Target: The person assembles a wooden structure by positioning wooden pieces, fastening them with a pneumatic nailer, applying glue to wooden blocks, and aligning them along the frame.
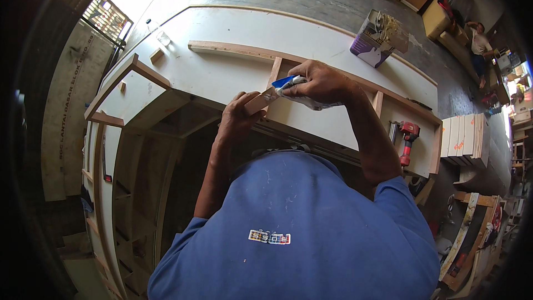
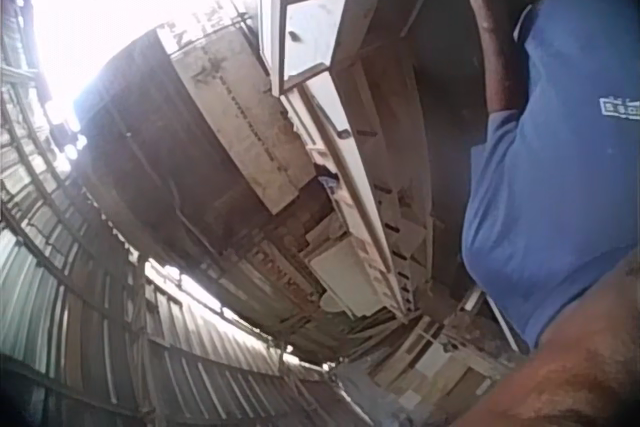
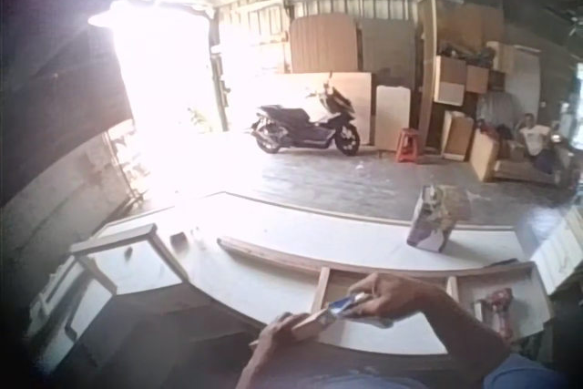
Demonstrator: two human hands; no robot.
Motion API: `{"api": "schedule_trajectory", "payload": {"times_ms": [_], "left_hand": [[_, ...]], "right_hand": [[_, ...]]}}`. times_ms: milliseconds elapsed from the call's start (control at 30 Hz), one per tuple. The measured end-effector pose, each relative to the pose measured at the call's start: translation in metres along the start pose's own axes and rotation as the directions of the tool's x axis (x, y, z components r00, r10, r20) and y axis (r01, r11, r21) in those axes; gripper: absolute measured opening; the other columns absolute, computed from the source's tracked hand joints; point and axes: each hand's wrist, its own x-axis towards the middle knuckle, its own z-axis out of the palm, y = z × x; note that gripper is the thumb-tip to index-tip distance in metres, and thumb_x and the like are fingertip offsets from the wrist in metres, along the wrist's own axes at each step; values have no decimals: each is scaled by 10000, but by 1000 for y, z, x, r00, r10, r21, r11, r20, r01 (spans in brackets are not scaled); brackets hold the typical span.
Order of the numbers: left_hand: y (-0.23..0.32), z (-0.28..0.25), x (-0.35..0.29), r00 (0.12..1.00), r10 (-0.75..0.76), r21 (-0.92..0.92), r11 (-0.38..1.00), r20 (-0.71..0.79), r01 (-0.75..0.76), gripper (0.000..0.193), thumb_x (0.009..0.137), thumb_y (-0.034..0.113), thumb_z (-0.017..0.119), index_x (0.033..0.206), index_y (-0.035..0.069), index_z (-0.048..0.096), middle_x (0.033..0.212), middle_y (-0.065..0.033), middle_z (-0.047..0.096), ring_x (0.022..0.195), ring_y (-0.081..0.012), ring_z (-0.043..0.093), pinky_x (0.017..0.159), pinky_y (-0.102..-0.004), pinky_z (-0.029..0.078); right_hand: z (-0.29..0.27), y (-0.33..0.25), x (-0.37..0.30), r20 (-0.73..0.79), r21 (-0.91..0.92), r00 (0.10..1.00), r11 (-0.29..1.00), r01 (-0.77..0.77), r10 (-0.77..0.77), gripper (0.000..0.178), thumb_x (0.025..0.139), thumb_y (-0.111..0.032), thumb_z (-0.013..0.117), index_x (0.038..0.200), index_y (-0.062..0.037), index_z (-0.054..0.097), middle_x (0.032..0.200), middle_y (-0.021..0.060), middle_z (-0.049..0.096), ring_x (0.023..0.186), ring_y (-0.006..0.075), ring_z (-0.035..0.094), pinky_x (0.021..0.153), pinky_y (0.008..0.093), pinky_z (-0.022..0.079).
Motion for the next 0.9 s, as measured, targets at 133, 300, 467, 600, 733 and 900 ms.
{"api": "schedule_trajectory", "payload": {"times_ms": [133, 300, 467, 600, 733, 900], "left_hand": [[4, 3, 1, 999, 44, 53, 998, -14, -43, 437, 797, 111, 824, 1215, 76, 702, 1029, -100, 663, 966, -267, 687, 833, -385, 551], [4, 6, 1, 1000, 23, 9, 1000, -5, -23, 438, 795, 129, 828, 1213, 81, 704, 1026, -100, 662, 974, -274, 679, 852, -397, 540], [-1, 7, 3, 998, 67, 89, 994, -12, -66, 436, 796, 136, 829, 1212, 89, 705, 1024, -100, 659, 978, -282, 672, 855, -405, 538], [-1, 7, 3, 1000, 17, 49, 999, -1, -17, 423, 788, 115, 815, 1199, 123, 712, 1010, -90, 653, 1019, -299, 651, 905, -415, 522], [1, 8, 5, 999, 36, 58, 998, -14, -36, 426, 786, 118, 818, 1199, 125, 713, 1012, -90, 653, 1020, -297, 651, 908, -415, 524], [-3, 11, 7, 1000, 18, 53, 998, -6, -17, 428, 788, 127, 820, 1202, 127, 712, 1015, -89, 652, 1022, -297, 651, 908, -417, 525]], "right_hand": [[-1, 7, 2, -59, 48, 998, 999, 8, -5, 289, 875, -262, 790, 983, 3, 754, 753, 72, 679, 693, 122, 582, 660, 320, 474], [-1, 7, 2, -85, 112, 996, 993, 27, -18, 300, 871, -266, 794, 985, 9, 752, 752, 68, 681, 692, 123, 585, 665, 320, 479], [1, 2, 2, -37, 161, 999, 987, 16, -11, 293, 876, -234, 788, 1025, 16, 755, 797, 65, 707, 710, 108, 592, 678, 309, 489], [3, -4, 3, -6, 114, 999, 993, 36, -36, 292, 880, -226, 787, 1044, 13, 757, 816, 60, 716, 728, 101, 598, 691, 300, 495], [4, -8, 2, 31, 160, 999, 987, 24, -29, 299, 879, -231, 793, 1045, 15, 758, 824, 58, 723, 744, 99, 606, 705, 294, 499], [5, 2, 1, 18, 207, 998, 977, 55, -60, 306, 877, -245, 797, 1028, 18, 758, 809, 65, 718, 731, 94, 601, 688, 295, 498]]}}
